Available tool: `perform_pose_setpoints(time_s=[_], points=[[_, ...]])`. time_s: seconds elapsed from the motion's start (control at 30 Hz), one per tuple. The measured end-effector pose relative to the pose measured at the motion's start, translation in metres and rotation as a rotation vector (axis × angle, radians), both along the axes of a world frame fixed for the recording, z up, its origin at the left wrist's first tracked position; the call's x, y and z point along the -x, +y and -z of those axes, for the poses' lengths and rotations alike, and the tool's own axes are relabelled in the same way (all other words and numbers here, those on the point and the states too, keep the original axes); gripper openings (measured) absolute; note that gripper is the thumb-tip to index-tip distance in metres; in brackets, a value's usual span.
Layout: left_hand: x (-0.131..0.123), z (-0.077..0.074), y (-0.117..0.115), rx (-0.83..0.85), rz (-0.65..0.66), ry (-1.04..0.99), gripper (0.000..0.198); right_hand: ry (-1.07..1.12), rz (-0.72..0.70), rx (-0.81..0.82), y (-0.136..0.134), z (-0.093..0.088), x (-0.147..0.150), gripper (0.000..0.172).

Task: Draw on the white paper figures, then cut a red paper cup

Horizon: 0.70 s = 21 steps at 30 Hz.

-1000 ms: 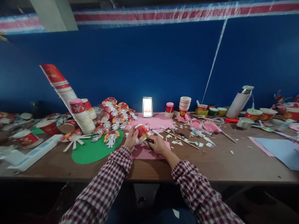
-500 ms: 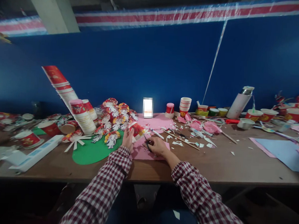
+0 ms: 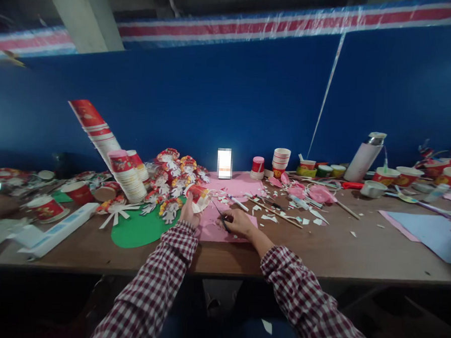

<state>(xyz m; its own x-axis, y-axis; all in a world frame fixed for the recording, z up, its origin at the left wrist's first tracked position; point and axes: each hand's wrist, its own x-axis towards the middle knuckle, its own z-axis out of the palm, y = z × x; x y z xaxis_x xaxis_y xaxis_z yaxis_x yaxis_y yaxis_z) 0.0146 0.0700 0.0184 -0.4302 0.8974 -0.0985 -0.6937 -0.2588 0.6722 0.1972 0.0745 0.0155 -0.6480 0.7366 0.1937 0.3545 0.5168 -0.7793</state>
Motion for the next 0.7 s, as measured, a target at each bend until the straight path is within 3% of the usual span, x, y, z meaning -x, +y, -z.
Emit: perform_pose_setpoints(time_s=[0.27, 0.7], points=[[-0.006, 0.005, 0.003, 0.070, -0.007, 0.041, 0.021, -0.025, -0.030, -0.037, -0.001, -0.001, 0.000, 0.034], [-0.007, 0.010, 0.005, 0.078, 0.036, 0.118, 0.028, -0.035, -0.021, -0.047, 0.002, 0.002, 0.000, 0.035]])
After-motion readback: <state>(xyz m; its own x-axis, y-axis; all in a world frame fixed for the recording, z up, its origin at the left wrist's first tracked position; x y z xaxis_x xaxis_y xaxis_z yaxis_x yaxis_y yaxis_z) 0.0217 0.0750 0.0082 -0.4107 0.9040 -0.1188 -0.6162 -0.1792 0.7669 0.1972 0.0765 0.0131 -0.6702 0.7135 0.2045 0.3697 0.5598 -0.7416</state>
